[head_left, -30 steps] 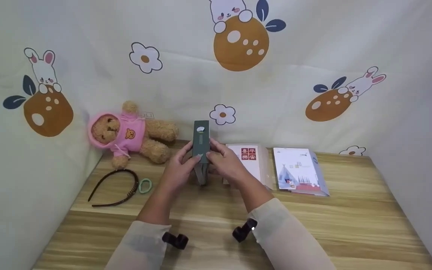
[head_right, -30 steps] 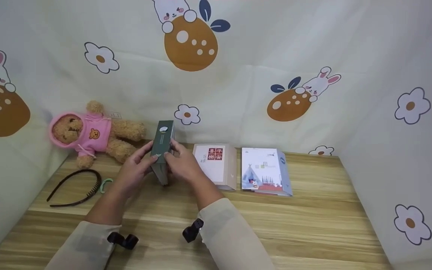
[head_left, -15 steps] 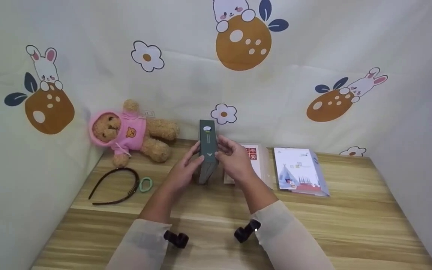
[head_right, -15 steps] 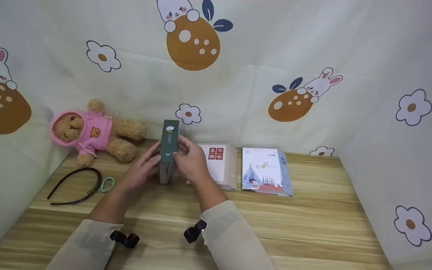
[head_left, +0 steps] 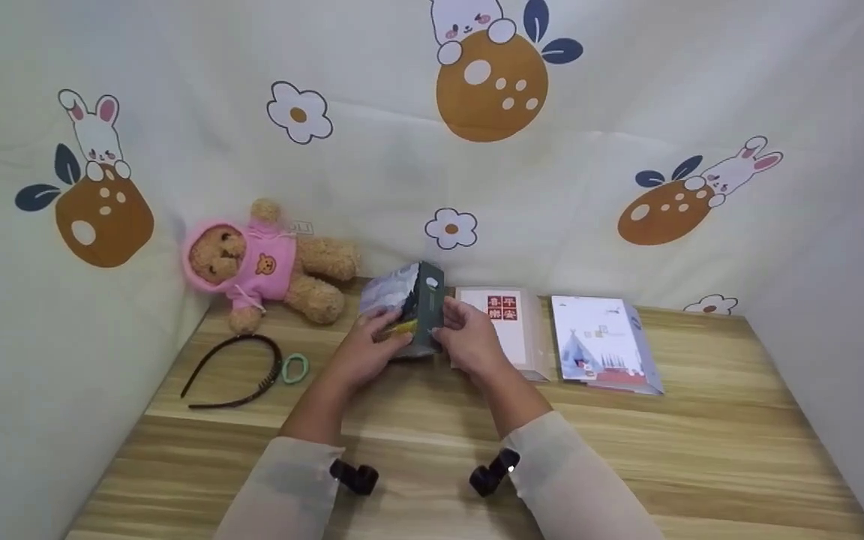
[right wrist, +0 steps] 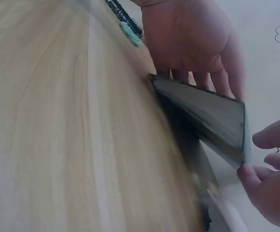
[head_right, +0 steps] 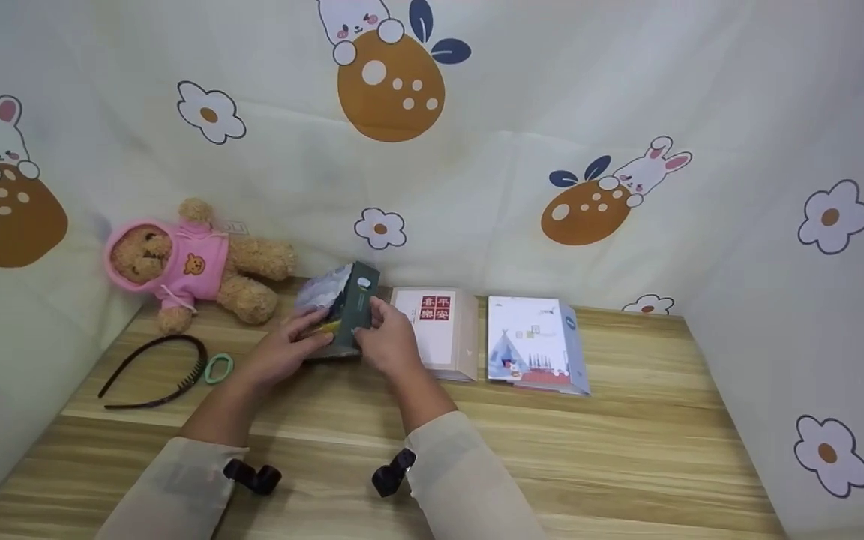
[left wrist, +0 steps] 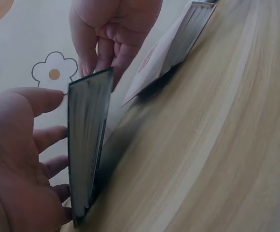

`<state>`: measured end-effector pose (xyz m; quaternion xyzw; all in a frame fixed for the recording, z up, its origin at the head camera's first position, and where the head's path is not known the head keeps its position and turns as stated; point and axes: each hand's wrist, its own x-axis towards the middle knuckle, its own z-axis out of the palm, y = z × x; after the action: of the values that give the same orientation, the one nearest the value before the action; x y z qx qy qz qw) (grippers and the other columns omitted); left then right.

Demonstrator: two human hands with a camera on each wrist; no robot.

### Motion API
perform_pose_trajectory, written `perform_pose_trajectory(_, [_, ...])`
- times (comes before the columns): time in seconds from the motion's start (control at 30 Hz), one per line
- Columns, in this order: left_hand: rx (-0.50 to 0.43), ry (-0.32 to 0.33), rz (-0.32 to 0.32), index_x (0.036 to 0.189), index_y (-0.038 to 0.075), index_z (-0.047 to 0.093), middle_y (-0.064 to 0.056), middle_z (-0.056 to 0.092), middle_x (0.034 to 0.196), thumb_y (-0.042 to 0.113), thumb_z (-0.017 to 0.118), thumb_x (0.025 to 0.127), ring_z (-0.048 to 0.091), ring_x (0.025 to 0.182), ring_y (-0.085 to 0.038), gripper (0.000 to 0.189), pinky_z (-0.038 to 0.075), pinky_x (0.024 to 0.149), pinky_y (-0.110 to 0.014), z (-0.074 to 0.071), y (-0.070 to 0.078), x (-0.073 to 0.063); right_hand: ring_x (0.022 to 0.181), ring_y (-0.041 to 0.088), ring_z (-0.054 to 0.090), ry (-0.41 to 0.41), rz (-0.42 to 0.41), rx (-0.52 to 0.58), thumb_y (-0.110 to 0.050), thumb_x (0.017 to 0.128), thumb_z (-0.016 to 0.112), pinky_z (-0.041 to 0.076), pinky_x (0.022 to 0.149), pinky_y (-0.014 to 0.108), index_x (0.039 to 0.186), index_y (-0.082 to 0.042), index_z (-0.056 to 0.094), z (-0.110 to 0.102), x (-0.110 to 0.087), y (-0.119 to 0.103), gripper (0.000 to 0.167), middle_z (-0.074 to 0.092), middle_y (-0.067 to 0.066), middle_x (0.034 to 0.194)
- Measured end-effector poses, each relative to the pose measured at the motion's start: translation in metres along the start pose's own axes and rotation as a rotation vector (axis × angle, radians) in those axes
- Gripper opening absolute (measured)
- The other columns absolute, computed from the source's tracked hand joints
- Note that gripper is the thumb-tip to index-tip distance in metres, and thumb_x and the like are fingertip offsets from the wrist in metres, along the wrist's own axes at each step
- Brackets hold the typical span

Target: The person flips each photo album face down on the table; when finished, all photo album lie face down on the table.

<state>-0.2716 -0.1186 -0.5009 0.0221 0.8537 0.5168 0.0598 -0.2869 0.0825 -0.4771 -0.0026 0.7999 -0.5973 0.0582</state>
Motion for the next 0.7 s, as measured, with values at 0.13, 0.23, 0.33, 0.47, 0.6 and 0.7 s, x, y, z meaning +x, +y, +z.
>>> perform_pose_trajectory(0.13, [0.079,-0.029,0.007,0.160,0.017,0.051,-0.012,0.030,0.177,0.042,0.071,0.100,0.025,0.165,-0.043,0.069,0.024,0.134,-0.062,-0.001,-0.003,0.002,0.155,0.030,0.049,-0.063,0.036,-0.024,-0.012,0.103,0.066,0.040,0.130,0.046,0.163,-0.008,0.045,0.003,-0.005,-0.001,0.063,0.052,0.014,0.165])
perform_pose_trajectory(0.23, [0.168,-0.053,-0.003,0.161,0.019,0.051,-0.009,0.029,0.178,0.043,0.071,0.100,0.016,0.167,-0.042,0.069,0.020,0.134,-0.065,-0.002,-0.006,0.002,0.158,0.031,0.045,-0.114,0.038,-0.041,-0.016,0.105,0.063,0.037,0.131,0.048,0.164,-0.009,0.042,0.004,-0.010,0.000,0.063,0.049,0.014,0.167])
perform_pose_trajectory(0.33, [0.259,-0.072,-0.013,0.161,0.021,0.051,-0.005,0.028,0.179,0.045,0.071,0.100,0.008,0.169,-0.041,0.069,0.016,0.134,-0.067,-0.003,-0.008,0.002,0.156,0.032,0.047,-0.131,0.022,-0.043,-0.018,0.106,0.062,0.040,0.129,0.048,0.164,-0.008,0.043,0.002,-0.015,-0.001,0.062,0.052,0.015,0.165])
perform_pose_trajectory(0.47, [0.312,-0.081,-0.025,0.162,0.023,0.050,-0.003,0.025,0.180,0.046,0.071,0.100,0.004,0.169,-0.040,0.069,0.013,0.134,-0.068,-0.004,-0.008,0.003,0.152,0.034,0.052,-0.080,-0.041,-0.018,-0.014,0.104,0.063,0.043,0.127,0.047,0.160,-0.001,0.046,-0.015,-0.020,-0.006,0.060,0.055,0.019,0.161])
perform_pose_trajectory(0.6, [0.322,-0.102,-0.043,0.162,0.021,0.050,-0.006,0.025,0.180,0.044,0.070,0.101,0.011,0.168,-0.042,0.069,0.018,0.135,-0.066,-0.011,-0.002,0.004,0.150,0.033,0.054,-0.024,-0.088,-0.044,-0.015,0.103,0.066,0.044,0.126,0.047,0.157,-0.001,0.051,-0.042,-0.023,-0.013,0.057,0.057,0.018,0.159])
perform_pose_trajectory(0.7, [0.358,-0.127,-0.043,0.161,0.015,0.051,-0.013,0.029,0.177,0.039,0.066,0.102,0.024,0.165,-0.043,0.065,0.024,0.134,-0.062,-0.021,0.011,0.009,0.149,0.032,0.056,-0.014,-0.121,-0.134,-0.022,0.104,0.066,0.047,0.124,0.047,0.155,-0.004,0.055,-0.067,-0.023,-0.017,0.055,0.059,0.014,0.158])
